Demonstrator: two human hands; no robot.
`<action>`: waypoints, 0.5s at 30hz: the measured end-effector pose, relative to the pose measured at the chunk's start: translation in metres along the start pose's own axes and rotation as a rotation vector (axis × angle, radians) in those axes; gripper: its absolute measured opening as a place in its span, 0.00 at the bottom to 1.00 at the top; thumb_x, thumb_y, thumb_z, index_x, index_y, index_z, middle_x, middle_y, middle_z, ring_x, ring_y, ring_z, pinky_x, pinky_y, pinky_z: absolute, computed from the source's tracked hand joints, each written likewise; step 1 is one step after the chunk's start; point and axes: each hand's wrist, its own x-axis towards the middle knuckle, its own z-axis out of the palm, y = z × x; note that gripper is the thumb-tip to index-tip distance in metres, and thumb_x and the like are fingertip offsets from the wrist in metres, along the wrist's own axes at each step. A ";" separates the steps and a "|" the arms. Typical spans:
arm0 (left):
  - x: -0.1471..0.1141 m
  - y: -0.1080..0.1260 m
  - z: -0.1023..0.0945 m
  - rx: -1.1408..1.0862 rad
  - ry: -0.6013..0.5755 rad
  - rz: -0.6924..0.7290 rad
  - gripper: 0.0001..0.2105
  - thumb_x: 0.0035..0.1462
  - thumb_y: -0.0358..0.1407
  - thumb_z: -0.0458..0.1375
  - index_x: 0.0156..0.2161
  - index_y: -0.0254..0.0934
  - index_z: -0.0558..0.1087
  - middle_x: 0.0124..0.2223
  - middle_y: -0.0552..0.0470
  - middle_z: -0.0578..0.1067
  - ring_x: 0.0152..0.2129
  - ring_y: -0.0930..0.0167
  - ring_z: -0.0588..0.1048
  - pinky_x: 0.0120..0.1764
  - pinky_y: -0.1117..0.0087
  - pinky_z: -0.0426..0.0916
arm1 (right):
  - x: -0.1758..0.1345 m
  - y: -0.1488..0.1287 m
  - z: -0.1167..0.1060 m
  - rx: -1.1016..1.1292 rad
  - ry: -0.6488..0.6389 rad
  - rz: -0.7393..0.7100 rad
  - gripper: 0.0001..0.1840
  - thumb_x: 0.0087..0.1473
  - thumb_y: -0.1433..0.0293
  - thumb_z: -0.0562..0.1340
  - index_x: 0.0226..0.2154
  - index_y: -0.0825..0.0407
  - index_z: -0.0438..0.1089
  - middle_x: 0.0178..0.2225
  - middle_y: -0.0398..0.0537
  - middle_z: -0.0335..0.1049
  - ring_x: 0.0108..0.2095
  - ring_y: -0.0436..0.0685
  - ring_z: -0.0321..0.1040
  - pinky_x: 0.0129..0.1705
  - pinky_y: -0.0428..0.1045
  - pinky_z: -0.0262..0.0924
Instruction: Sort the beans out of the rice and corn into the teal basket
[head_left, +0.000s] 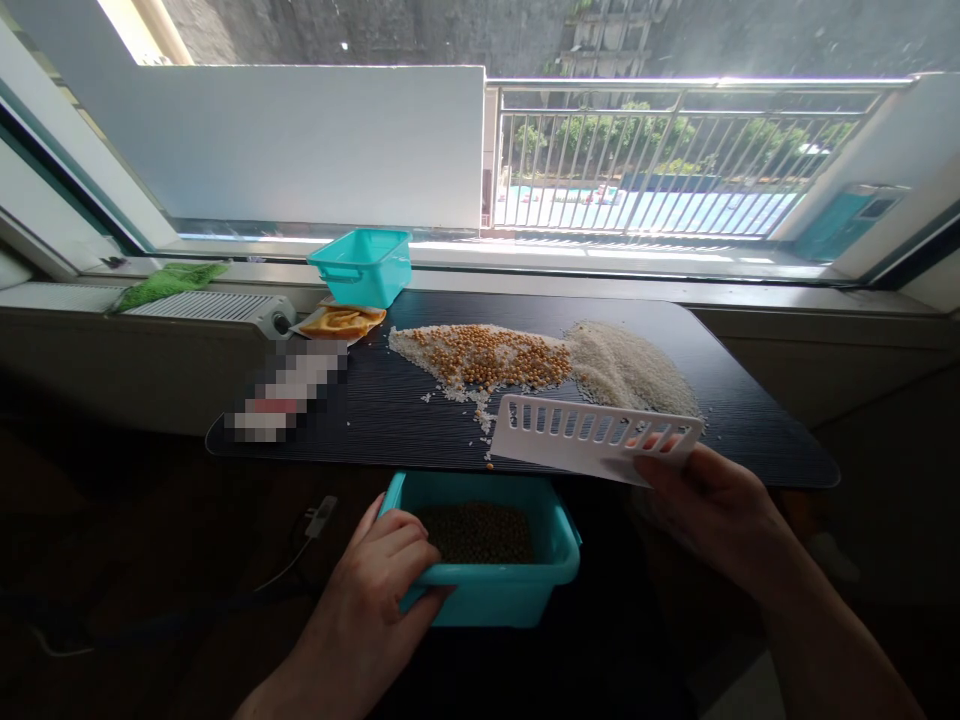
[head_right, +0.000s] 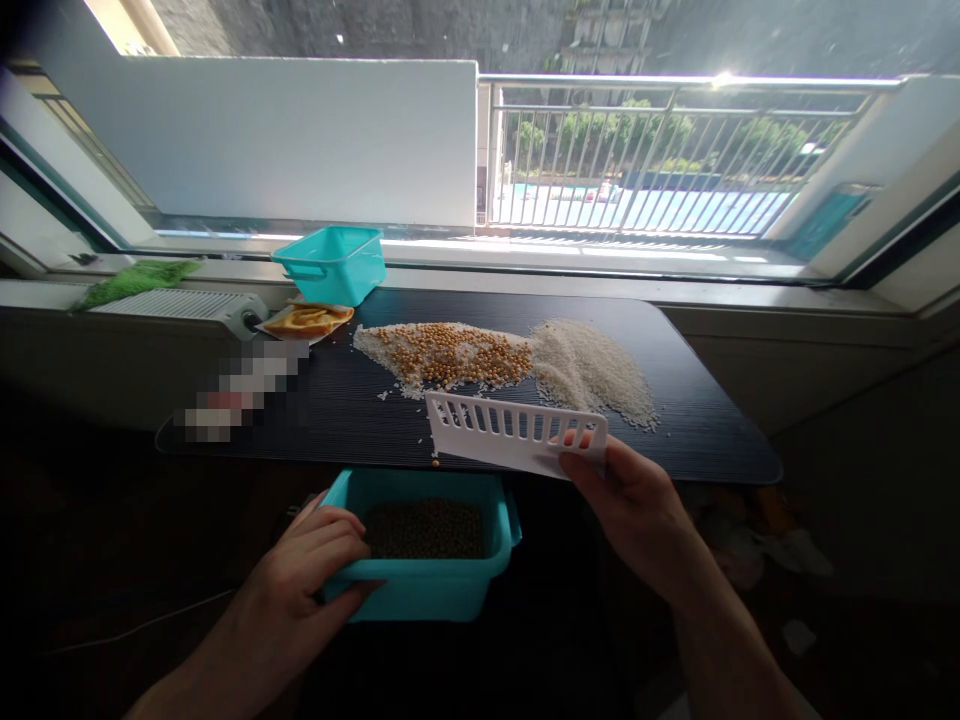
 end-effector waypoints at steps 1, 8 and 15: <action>0.000 0.000 0.000 -0.001 0.004 0.006 0.07 0.57 0.26 0.58 0.29 0.38 0.72 0.33 0.52 0.77 0.36 0.65 0.75 0.57 0.52 0.64 | -0.001 0.001 -0.002 -0.005 0.002 0.007 0.18 0.46 0.53 0.70 0.35 0.46 0.80 0.37 0.49 0.79 0.39 0.63 0.74 0.44 0.58 0.73; 0.000 0.000 0.002 -0.004 -0.009 -0.007 0.06 0.55 0.27 0.59 0.29 0.39 0.72 0.33 0.52 0.76 0.35 0.65 0.75 0.57 0.51 0.64 | -0.001 -0.002 -0.002 -0.014 0.002 -0.031 0.16 0.45 0.52 0.70 0.33 0.45 0.80 0.34 0.46 0.80 0.36 0.60 0.76 0.42 0.55 0.73; 0.000 -0.003 0.002 0.010 -0.009 0.017 0.06 0.55 0.26 0.57 0.30 0.39 0.72 0.32 0.54 0.76 0.35 0.65 0.75 0.56 0.49 0.64 | 0.030 0.013 0.009 -0.069 0.300 -0.022 0.16 0.48 0.56 0.69 0.37 0.47 0.79 0.37 0.45 0.80 0.41 0.62 0.75 0.49 0.58 0.69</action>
